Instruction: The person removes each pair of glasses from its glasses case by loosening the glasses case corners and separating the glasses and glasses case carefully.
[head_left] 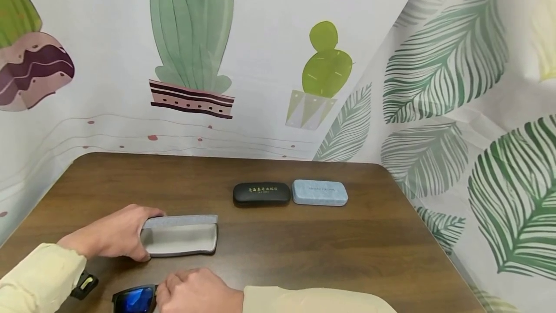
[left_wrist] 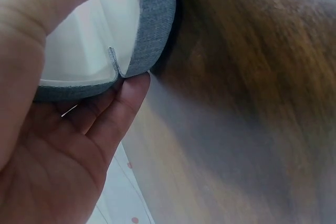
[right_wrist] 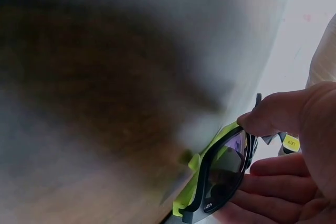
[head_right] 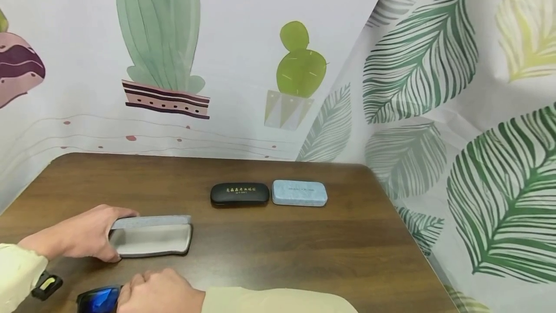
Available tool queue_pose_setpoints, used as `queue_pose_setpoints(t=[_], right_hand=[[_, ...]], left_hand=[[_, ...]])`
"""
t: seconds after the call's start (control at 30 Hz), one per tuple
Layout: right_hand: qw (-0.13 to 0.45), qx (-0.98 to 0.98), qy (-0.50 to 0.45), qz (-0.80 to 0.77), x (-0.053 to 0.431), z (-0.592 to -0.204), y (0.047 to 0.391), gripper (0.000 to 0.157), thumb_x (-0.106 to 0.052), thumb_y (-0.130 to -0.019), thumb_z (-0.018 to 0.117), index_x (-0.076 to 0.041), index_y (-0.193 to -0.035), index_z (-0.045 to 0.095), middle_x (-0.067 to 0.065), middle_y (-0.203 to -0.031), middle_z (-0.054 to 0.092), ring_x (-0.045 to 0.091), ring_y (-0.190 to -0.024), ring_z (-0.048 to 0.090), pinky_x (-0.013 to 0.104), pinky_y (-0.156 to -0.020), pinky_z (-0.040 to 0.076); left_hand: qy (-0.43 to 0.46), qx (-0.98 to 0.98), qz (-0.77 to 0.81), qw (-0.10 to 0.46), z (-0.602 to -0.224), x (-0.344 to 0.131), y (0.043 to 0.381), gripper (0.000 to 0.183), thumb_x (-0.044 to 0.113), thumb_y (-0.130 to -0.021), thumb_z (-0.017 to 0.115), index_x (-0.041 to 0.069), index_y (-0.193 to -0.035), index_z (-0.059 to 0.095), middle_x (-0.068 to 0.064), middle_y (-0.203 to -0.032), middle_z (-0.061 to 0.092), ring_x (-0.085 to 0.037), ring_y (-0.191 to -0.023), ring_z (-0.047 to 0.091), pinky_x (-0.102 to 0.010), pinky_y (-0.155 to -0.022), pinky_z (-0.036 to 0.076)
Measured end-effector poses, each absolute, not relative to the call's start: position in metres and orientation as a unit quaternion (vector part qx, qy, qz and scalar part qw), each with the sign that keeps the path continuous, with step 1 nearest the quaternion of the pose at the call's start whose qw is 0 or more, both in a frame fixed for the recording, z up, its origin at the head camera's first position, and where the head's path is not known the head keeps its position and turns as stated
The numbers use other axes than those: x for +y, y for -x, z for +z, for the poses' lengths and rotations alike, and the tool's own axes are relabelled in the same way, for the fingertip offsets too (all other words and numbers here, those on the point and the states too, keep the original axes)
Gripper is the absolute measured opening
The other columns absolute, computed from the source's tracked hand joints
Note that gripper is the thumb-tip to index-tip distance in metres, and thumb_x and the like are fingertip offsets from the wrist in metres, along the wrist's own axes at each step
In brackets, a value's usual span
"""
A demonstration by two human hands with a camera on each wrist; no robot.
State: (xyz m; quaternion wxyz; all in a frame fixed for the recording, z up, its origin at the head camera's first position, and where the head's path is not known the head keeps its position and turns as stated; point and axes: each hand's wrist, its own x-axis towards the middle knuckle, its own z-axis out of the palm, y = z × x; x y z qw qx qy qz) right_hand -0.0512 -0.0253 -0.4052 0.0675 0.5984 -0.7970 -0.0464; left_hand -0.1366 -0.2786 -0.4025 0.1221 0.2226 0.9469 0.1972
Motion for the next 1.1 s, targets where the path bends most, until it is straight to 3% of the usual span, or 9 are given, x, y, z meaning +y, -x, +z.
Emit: queue_pose_setpoints(t=[0.4,0.9,1.1], right_hand=[[0.103,-0.785,-0.61,-0.032,-0.026,-0.409,0.047,0.032,-0.048,-0.107,0.05,-0.023,-0.105,0.07,-0.014,-0.093,0.066,-0.01,-0.082,0.054,0.005,-0.071,0.045],[0.257,-0.762,-0.592,-0.042,-0.024,-0.417,0.044,0.027,-0.04,-0.106,0.051,-0.025,-0.102,0.073,-0.014,-0.094,0.068,-0.003,-0.087,0.062,0.01,-0.082,0.05],[0.327,-0.746,-0.578,-0.05,-0.021,-0.409,0.053,0.027,-0.029,-0.104,0.051,-0.022,-0.106,0.076,-0.008,-0.108,0.075,0.007,-0.107,0.07,0.022,-0.102,0.053]], left_hand=[[-0.225,0.947,0.199,0.114,-0.405,-0.278,0.135,0.091,0.03,-0.051,0.097,-0.001,-0.13,0.064,-0.003,-0.114,0.073,-0.011,-0.089,0.06,-0.025,-0.073,0.051],[-0.23,0.944,0.208,0.116,-0.409,-0.279,0.135,0.088,0.029,-0.052,0.096,0.0,-0.129,0.064,-0.001,-0.111,0.072,-0.008,-0.087,0.059,-0.023,-0.071,0.049],[-0.24,0.941,0.213,0.105,-0.408,-0.28,0.135,0.085,0.027,-0.051,0.096,0.002,-0.127,0.065,0.003,-0.105,0.071,-0.005,-0.083,0.058,-0.023,-0.069,0.049]])
